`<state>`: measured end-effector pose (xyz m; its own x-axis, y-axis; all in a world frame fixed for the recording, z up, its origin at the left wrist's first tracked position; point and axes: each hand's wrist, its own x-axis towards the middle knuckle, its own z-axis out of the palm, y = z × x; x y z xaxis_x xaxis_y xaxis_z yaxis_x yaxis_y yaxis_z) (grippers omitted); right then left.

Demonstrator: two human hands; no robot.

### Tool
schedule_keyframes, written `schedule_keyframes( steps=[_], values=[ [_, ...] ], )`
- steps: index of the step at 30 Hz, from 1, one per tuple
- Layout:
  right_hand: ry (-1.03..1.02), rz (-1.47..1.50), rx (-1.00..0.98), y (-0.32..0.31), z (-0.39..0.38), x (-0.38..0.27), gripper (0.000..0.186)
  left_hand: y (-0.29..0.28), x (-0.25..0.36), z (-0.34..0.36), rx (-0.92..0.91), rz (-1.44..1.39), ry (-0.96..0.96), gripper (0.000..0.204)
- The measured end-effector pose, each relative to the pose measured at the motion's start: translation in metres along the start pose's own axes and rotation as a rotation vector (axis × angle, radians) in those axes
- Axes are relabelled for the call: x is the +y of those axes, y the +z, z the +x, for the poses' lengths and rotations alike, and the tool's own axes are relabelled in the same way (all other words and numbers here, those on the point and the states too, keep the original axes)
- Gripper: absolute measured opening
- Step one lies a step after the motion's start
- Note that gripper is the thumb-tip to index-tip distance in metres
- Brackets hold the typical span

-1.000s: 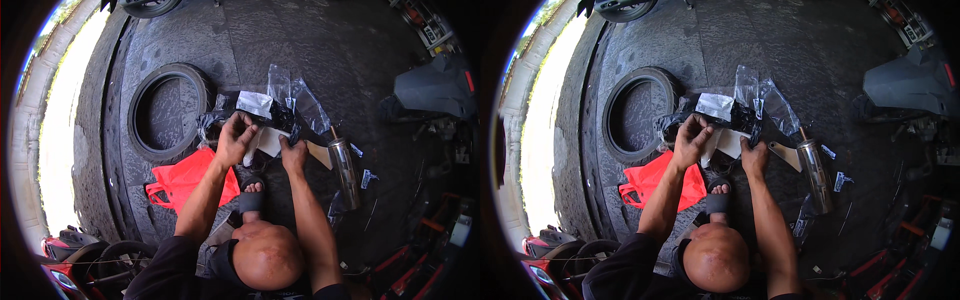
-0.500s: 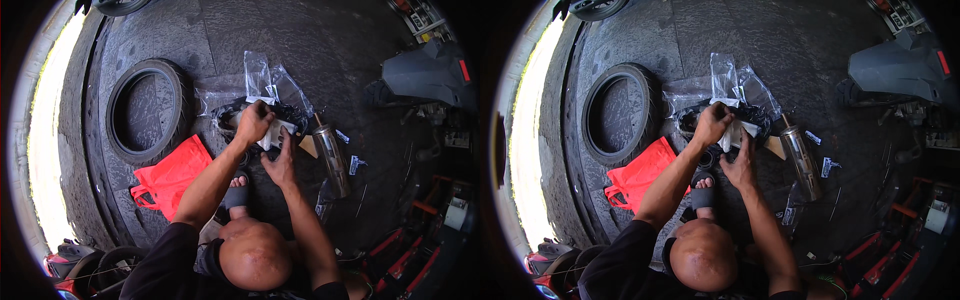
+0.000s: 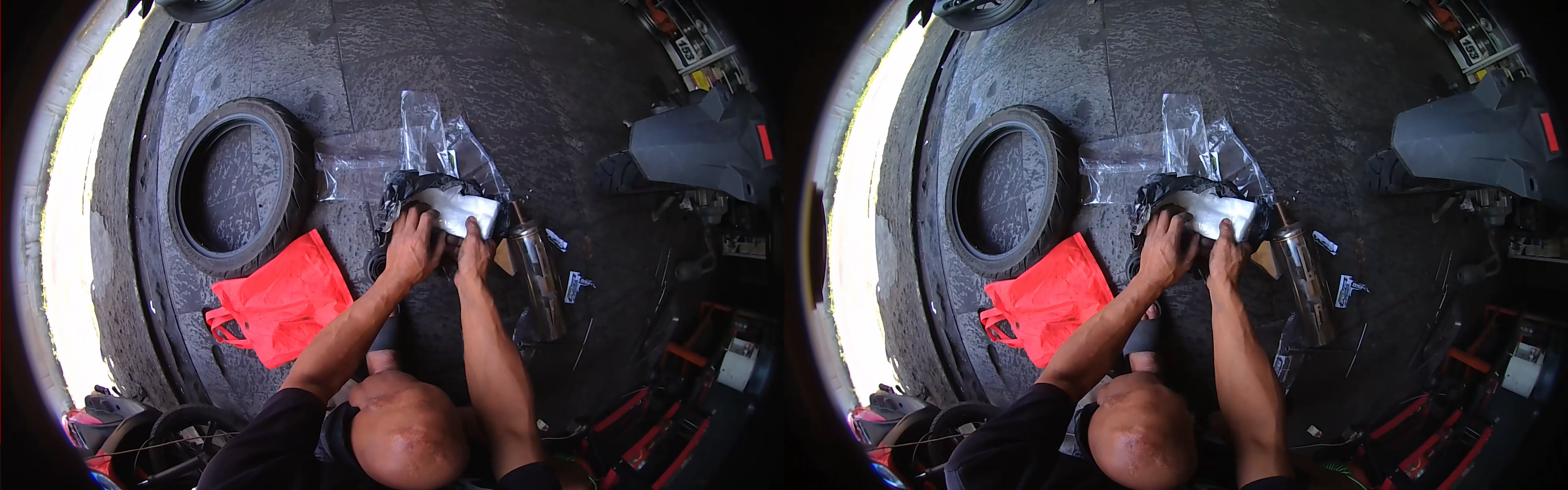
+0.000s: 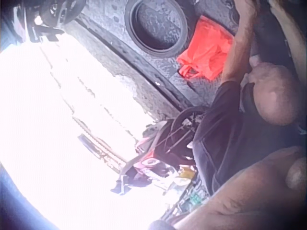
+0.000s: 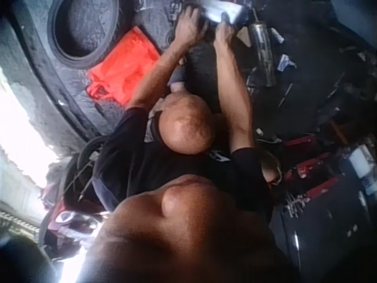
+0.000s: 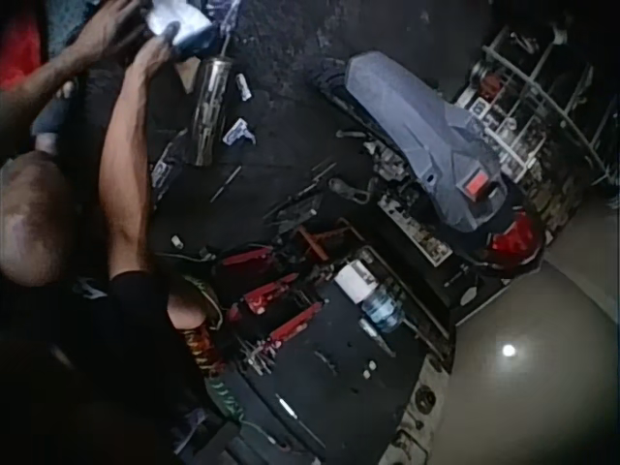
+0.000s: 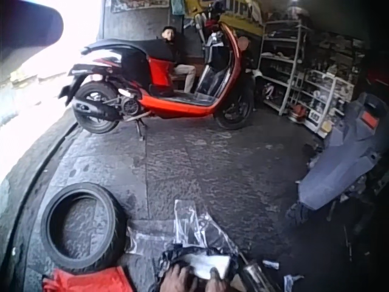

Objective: The person pushes material into a motorcycle exhaust silencer using a T-wrench, unpacks new fiberglass wool from a plastic wrapper, plugs a power cord into an electrical socket, and packs the fiberglass wool into the silencer by hand.

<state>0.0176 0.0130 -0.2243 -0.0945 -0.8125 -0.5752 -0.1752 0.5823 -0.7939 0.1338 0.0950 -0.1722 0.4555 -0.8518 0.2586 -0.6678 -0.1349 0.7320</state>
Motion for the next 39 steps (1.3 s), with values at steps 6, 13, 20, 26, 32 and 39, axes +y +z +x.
schedule_keyframes(
  steps=[6, 13, 20, 26, 32, 39],
  values=[
    [0.113, 0.023, -0.054, 0.017, -0.042, -0.054, 0.054, -0.023, -0.031, 0.011, -0.04, 0.261, 0.205, 0.02],
    [0.344, -0.049, -0.223, 0.02, -0.018, -0.07, 0.044, -0.016, -0.029, 0.029, -0.116, 0.173, 0.409, 0.009],
    [0.603, 0.302, -0.026, 0.022, 0.01, -0.094, 0.032, -0.028, -0.03, 0.002, -0.235, 0.234, 0.505, 0.01],
    [0.479, 0.17, -0.254, 0.018, 0.02, -0.12, 0.04, -0.033, -0.035, 0.0, -0.111, 0.238, 0.283, 0.021],
    [-1.293, -0.992, -0.068, 0.02, -0.023, -0.1, 0.043, -0.007, -0.039, 0.012, -0.04, 0.315, 0.089, 0.021],
    [-1.214, -1.367, -0.276, 0.048, 0.003, -0.096, 0.037, -0.013, -0.016, 0.023, -0.087, 0.133, -0.211, 0.06]
  ],
)
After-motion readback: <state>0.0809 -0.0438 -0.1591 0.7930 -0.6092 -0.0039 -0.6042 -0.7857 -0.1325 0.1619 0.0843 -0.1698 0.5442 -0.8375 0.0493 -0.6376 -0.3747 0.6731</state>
